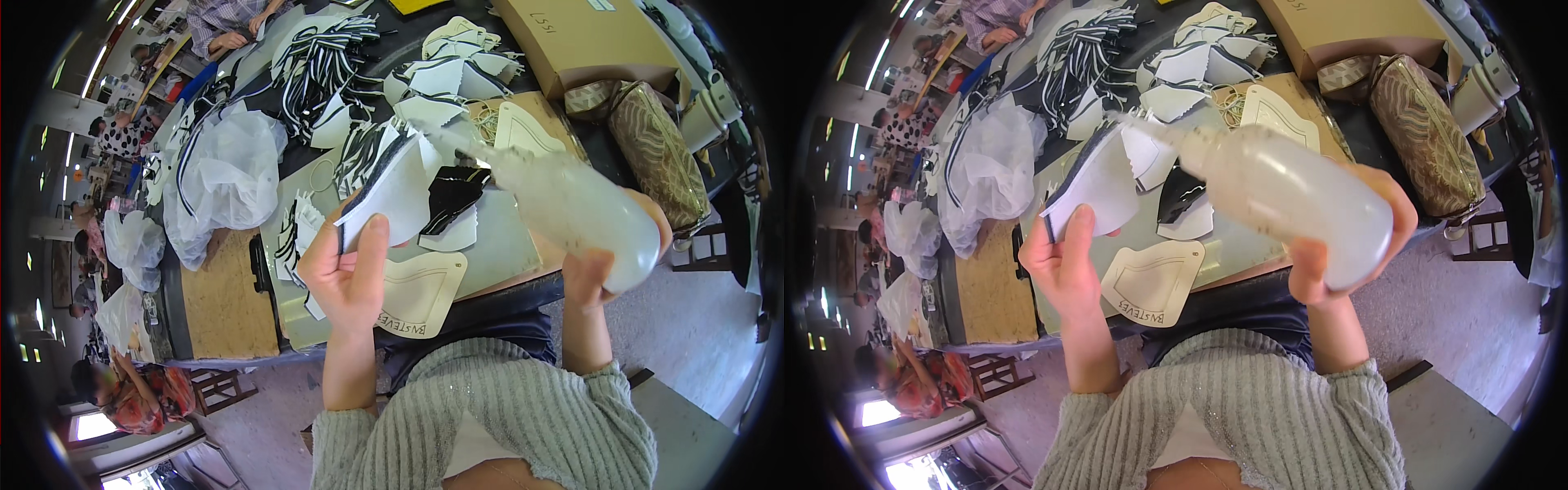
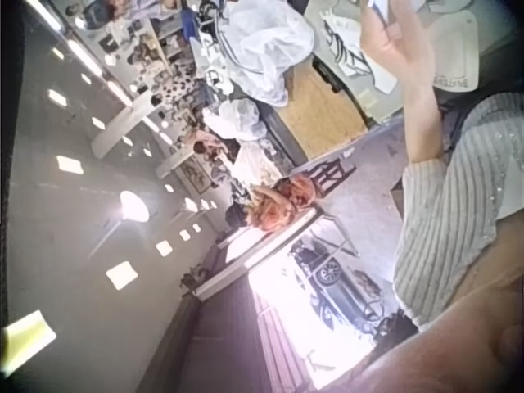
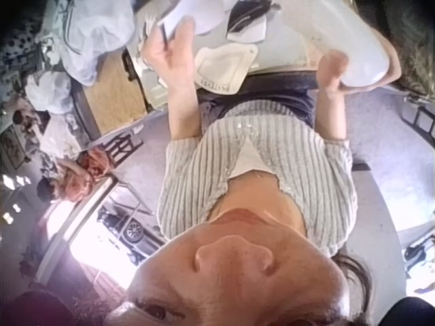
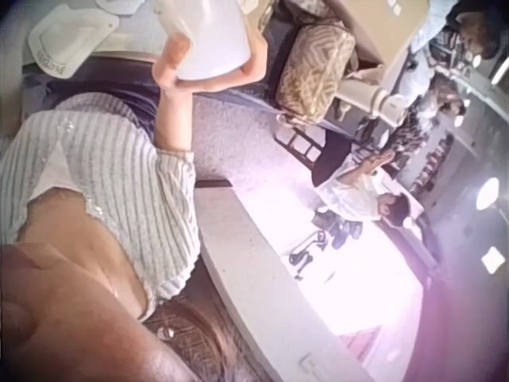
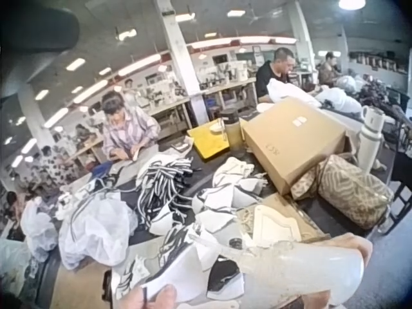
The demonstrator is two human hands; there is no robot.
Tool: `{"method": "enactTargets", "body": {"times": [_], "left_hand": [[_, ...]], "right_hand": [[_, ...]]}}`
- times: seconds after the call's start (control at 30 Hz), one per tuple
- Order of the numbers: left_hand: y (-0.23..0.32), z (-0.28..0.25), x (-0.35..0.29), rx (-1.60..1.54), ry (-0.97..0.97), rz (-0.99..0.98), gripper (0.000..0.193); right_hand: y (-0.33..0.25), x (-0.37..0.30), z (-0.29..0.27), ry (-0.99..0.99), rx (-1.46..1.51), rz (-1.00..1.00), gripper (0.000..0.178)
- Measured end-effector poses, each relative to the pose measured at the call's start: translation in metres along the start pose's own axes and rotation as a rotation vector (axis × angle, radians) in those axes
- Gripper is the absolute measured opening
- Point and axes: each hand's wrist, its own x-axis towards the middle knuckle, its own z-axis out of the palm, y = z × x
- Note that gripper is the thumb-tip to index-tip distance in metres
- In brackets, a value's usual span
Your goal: Assembling shoe upper components by hammering leather edges onto a template and applying glue.
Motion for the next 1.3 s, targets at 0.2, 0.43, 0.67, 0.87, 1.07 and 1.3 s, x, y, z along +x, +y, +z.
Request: {"method": "enactTargets", "body": {"times": [0.2, 0.43, 0.67, 0.87, 1.07, 1.3], "left_hand": [[0.002, 0.002, -0.002, 0.037, 0.015, -0.023, 0.026], [-0.007, -0.005, -0.001, 0.012, 0.004, -0.017, 0.026], [-0.011, -0.007, -0.001, 0.116, -0.103, 0.012, 0.026], [-0.015, -0.024, 0.009, 0.175, -0.095, -0.014, 0.023], [-0.043, -0.084, 0.08, 0.036, 0.037, -0.286, 0.022], [-0.118, -0.111, 0.159, 0.177, -0.047, -0.424, 0.023]], "right_hand": [[-0.008, 0.0, -0.002, -0.125, -0.166, 0.032, 0.066], [-0.002, 0.003, -0.006, -0.269, 0.027, -0.123, 0.072], [0.01, 0.004, -0.001, -0.155, 0.092, -0.118, 0.067], [0.032, -0.013, 0.004, 0.144, 0.265, 0.559, 0.051], [0.061, -0.019, -0.002, 0.288, 1.222, 1.261, 0.049], [0.068, -0.031, -0.001, 0.199, 1.203, 1.349, 0.051]]}}
